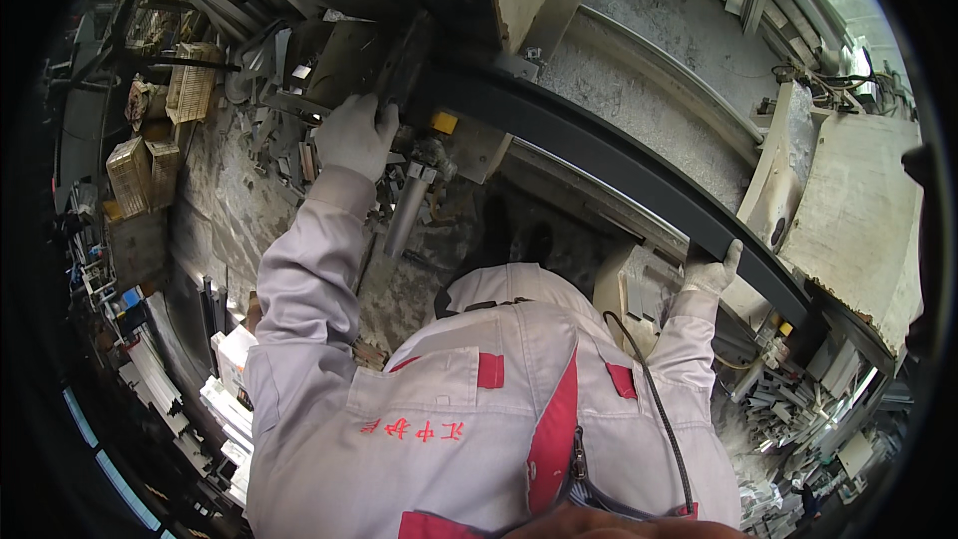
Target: The person positions a long metal profile into a cutting machine, activates the cut, and removes the cut piece. They repeat this process for several pieces, then use a hex key to adjust a clamp on the machine.
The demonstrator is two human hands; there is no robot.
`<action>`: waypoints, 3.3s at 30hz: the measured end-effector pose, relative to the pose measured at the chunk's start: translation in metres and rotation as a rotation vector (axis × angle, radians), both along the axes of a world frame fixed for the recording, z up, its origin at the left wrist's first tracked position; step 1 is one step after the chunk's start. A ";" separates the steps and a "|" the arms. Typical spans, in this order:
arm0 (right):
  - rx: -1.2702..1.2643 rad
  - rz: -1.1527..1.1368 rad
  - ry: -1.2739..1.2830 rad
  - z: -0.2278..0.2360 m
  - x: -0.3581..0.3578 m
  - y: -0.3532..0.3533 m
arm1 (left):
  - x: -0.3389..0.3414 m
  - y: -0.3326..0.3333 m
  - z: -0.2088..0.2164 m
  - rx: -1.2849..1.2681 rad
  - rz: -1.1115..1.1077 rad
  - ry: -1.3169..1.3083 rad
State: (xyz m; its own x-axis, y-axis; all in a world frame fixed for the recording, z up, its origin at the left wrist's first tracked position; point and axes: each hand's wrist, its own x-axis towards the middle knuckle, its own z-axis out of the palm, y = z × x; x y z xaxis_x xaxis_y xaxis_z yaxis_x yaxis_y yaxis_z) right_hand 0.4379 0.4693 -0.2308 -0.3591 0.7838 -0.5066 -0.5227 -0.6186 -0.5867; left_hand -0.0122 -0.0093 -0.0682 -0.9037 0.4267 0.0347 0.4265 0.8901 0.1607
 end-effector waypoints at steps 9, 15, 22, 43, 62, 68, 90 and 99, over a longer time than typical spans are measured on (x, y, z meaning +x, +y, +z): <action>-0.094 0.031 -0.045 0.019 0.007 -0.014 | 0.010 -0.005 0.014 0.021 0.042 -0.085; 0.290 0.746 -0.866 0.119 0.014 -0.055 | 0.015 0.002 0.017 0.007 0.035 -0.015; 1.793 0.715 -1.371 0.190 -0.051 -0.044 | 0.002 0.006 0.004 -0.024 0.070 -0.091; 1.919 0.925 -1.588 0.120 -0.069 0.012 | -0.009 0.021 -0.010 -0.031 0.076 -0.013; 1.906 0.885 -1.574 0.118 -0.070 0.012 | -0.014 0.022 -0.016 -0.032 0.102 -0.053; 1.898 0.862 -1.587 0.117 -0.070 0.010 | -0.013 0.026 -0.009 -0.070 0.136 -0.098; 1.764 0.938 -1.742 0.113 -0.065 0.005 | -0.019 0.015 -0.005 -0.045 0.011 -0.101; 1.786 0.950 -1.719 0.111 -0.056 0.001 | -0.016 0.004 -0.007 -0.075 -0.008 -0.104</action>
State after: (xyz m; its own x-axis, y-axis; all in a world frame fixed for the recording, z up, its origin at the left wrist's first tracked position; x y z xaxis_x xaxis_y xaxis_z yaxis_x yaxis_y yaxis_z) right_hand 0.3817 0.4698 -0.1194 -0.8398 0.5413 -0.0417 0.5389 0.8404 0.0572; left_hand -0.0286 -0.0053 -0.0748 -0.8975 0.4315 -0.0915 0.4177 0.8980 0.1380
